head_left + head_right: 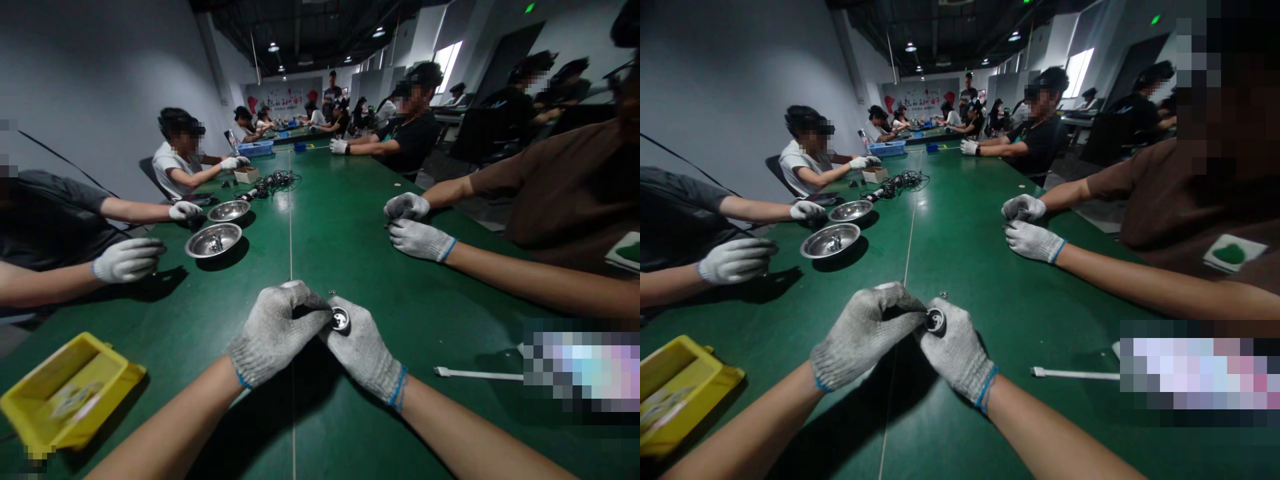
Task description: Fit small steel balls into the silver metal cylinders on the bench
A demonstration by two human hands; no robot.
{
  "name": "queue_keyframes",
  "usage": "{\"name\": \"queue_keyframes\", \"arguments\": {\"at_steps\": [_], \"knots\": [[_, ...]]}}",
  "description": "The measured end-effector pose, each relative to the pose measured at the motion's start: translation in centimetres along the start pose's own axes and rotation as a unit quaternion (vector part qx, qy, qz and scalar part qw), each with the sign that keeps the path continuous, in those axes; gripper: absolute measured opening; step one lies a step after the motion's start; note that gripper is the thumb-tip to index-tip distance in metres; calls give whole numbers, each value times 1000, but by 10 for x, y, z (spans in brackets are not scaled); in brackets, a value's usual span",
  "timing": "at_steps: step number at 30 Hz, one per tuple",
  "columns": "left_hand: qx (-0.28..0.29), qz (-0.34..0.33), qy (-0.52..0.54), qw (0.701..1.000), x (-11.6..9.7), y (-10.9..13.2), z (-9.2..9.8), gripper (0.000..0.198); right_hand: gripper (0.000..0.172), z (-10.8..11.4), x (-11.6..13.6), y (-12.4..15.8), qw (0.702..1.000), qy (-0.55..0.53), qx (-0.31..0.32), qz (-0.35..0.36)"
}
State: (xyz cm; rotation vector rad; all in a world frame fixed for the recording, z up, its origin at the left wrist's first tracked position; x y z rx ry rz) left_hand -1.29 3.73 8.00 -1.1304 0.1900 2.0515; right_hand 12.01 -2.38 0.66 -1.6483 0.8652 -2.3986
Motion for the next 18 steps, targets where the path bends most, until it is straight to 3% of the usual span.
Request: {"name": "queue_keyframes", "arguments": {"at_steps": [5, 12, 18], "knots": [[69, -33, -20, 997, 0, 0, 0, 15, 15, -2, 5, 3, 998, -5, 59, 23], [56, 2, -29, 998, -2, 1, -7, 14, 14, -2, 7, 3, 997, -17, 70, 20], [52, -10, -70, 996, -8, 5, -8, 16, 14, -4, 8, 5, 997, -7, 66, 36]]}}
Point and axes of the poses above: each hand's wrist, its own y-axis away from the middle knuckle, its own z-axis out of the back of the hand, x = y × z, the point moved 3 cm from there along -y, towards the middle knuckle, and after that the axes turned 7 degrees about z, right-handed, at the moved point
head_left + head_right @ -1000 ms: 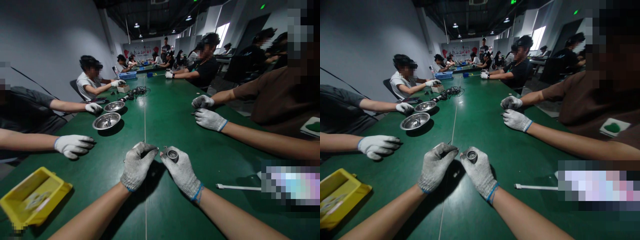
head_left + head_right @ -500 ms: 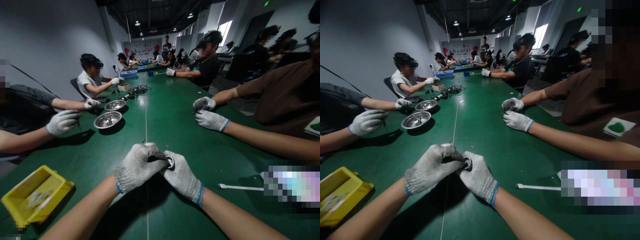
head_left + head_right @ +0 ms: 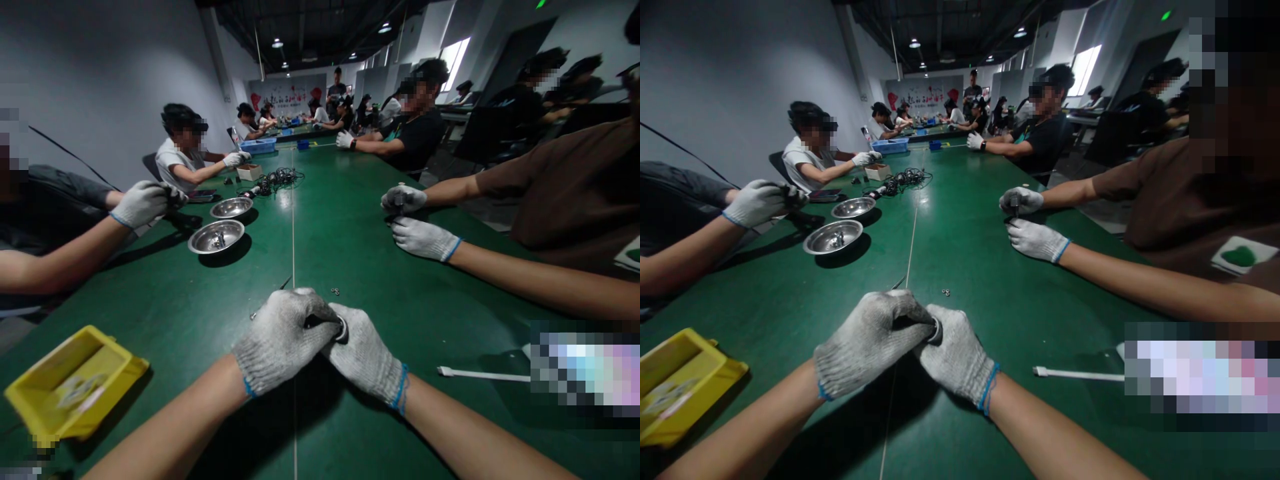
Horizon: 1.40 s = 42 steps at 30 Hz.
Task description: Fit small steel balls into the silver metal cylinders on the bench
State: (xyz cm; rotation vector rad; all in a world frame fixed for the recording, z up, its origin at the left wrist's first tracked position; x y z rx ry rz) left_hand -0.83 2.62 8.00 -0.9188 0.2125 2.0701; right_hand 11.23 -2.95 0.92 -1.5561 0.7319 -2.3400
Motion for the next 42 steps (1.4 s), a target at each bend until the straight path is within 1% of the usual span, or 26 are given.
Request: {"name": "queue_keyframes", "arguments": {"at_steps": [3, 5, 9, 14, 16, 20, 25, 28, 30, 32, 34, 39, 40, 42], "knots": [[-10, -9, -25, 1000, 0, 1, -2, 15, 14, 0, -1, 0, 1000, 4, -1, 8], [-12, 2, -52, 999, 0, 1, -3, 14, 11, 0, -2, 0, 1000, -1, 1, 16], [8, 26, -114, 993, -4, 4, -3, 16, 12, 0, -5, 1, 999, 19, 7, 27], [21, 15, -170, 985, -10, 8, -4, 18, 10, 1, -4, 1, 998, 50, 7, 36], [14, 11, -177, 984, -11, 8, -6, 19, 10, 1, -3, 0, 998, 54, 4, 42], [-8, 27, -192, 981, -11, 7, -8, 20, 12, 2, 0, -2, 997, 64, -10, 48], [8, 53, -163, 985, -10, 6, -8, 17, 12, 2, 1, -2, 993, 93, -17, 64], [10, 87, -101, 991, -8, 3, -6, 16, 10, 1, 2, -1, 992, 101, -23, 69], [4, 113, -52, 992, -6, 2, -6, 17, 9, 0, 1, 0, 992, 106, -32, 59], [-6, 129, -31, 991, -4, 2, -7, 17, 9, 0, -1, 0, 991, 115, -41, 50], [-14, 123, -46, 991, -3, 2, -9, 17, 9, -1, -2, 1, 991, 119, -47, 48], [-10, 51, -121, 991, -1, 3, -11, 17, 7, -3, -6, 2, 991, 116, -46, 36], [-3, 38, -125, 991, -1, 2, -11, 17, 8, -3, -7, 2, 992, 115, -45, 36], [35, 4, -146, 989, -4, 2, -10, 18, 9, -2, -6, 2, 993, 104, -43, 31]]}}
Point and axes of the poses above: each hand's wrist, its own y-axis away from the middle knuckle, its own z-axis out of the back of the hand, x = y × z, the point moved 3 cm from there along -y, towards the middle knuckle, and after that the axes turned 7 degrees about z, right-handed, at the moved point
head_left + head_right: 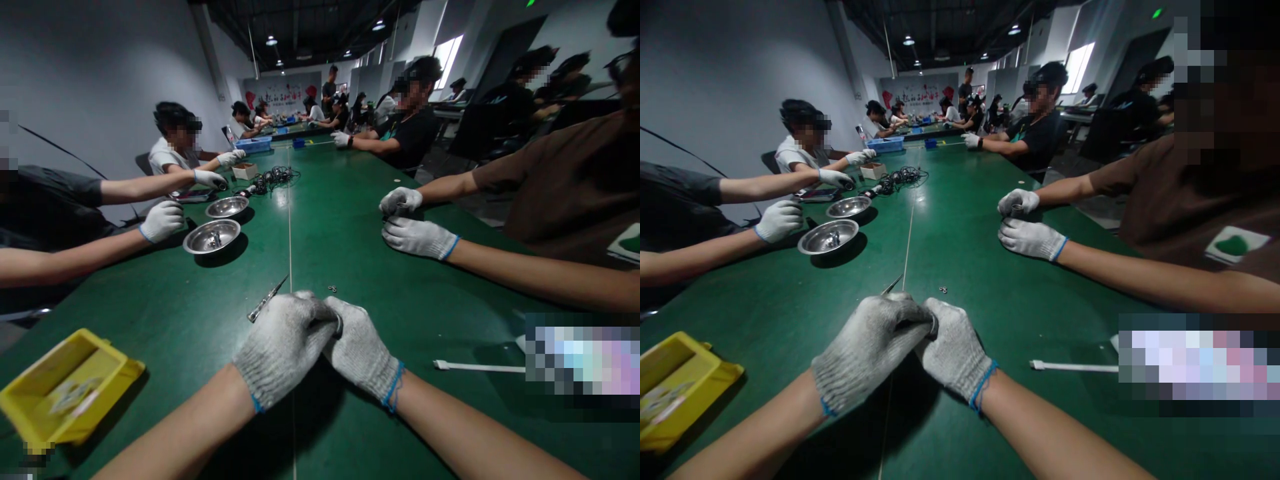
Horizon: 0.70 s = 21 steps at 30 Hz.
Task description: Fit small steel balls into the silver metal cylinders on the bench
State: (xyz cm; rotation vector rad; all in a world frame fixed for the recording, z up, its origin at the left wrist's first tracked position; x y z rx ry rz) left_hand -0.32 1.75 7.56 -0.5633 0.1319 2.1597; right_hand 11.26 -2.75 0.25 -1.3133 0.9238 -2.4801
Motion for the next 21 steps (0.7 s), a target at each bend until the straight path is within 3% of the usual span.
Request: {"name": "queue_keyframes", "arguments": {"at_steps": [3, 7, 16, 21], "knots": [[54, -59, -113, 990, -10, 3, 3, 20, 9, 2, -1, -1, 999, -41, -7, -32], [56, -71, -228, 970, -20, 7, 6, 31, 5, 4, -6, -3, 991, -105, -56, -54], [21, -87, -230, 969, -18, 4, 2, 30, 4, 1, -12, -1, 984, -133, -82, -81], [-6, -102, -243, 965, -22, 5, -6, 30, 16, -3, -16, 1, 970, -199, -102, -97]]}}
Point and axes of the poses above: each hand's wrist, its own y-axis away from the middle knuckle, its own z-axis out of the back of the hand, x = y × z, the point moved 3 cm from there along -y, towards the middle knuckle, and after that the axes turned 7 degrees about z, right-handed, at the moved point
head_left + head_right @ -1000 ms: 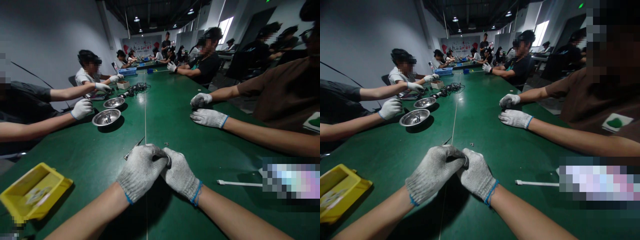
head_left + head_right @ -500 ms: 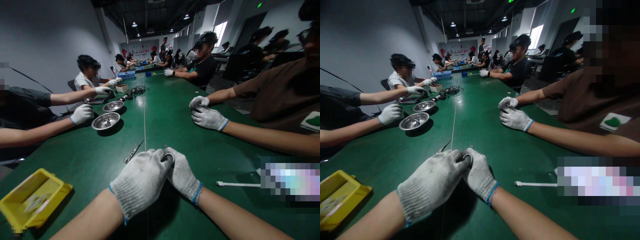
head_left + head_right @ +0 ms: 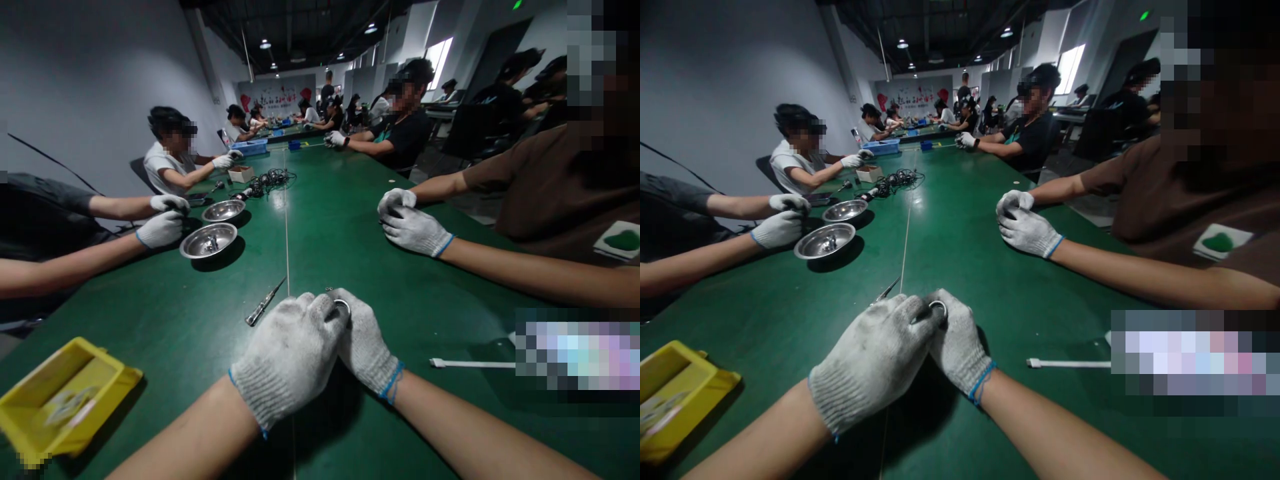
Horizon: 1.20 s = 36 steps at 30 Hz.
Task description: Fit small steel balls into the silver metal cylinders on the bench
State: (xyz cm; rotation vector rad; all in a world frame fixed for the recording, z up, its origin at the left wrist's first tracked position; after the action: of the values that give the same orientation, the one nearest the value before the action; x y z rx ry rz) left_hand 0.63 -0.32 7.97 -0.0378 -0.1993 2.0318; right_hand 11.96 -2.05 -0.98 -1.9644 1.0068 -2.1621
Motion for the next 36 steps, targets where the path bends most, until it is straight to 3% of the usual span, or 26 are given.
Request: {"name": "queue_keyframes", "arguments": {"at_steps": [4, 8, 10, 12, 14, 17, 22, 27, 31, 36], "knots": [[-16, 5, 18, 1000, 1, -1, -1, 30, 9, 0, 1, -1, 1000, 21, -1, 9], [-35, -8, 101, 994, 9, 1, -1, 28, 11, 0, 2, -1, 998, 65, -3, 6], [-90, 2, 173, 981, 15, 2, -3, 27, 8, 0, 4, -2, 996, 88, -10, 7], [-184, 75, 237, 951, 26, 4, -9, 28, 4, 0, 7, -2, 993, 117, -26, 9], [-230, 165, 267, 921, 37, 3, -23, 30, 6, 1, 10, -3, 990, 139, -34, 12], [-175, 227, 272, 919, 45, -3, -52, 31, 7, 0, 14, -4, 990, 137, -33, 10], [-89, 216, 240, 942, 46, -14, -82, 36, 5, 7, 13, -3, 986, 134, -98, 13], [-51, 206, 178, 961, 37, -16, -77, 28, 13, 20, 5, -5, 971, 128, -200, -6], [-19, 211, 128, 969, 32, -20, -72, 27, 15, 23, -1, -6, 967, 117, -226, -29], [17, 227, 148, 962, 37, -33, -72, 32, 16, 23, -5, -6, 966, 112, -232, -34]]}}
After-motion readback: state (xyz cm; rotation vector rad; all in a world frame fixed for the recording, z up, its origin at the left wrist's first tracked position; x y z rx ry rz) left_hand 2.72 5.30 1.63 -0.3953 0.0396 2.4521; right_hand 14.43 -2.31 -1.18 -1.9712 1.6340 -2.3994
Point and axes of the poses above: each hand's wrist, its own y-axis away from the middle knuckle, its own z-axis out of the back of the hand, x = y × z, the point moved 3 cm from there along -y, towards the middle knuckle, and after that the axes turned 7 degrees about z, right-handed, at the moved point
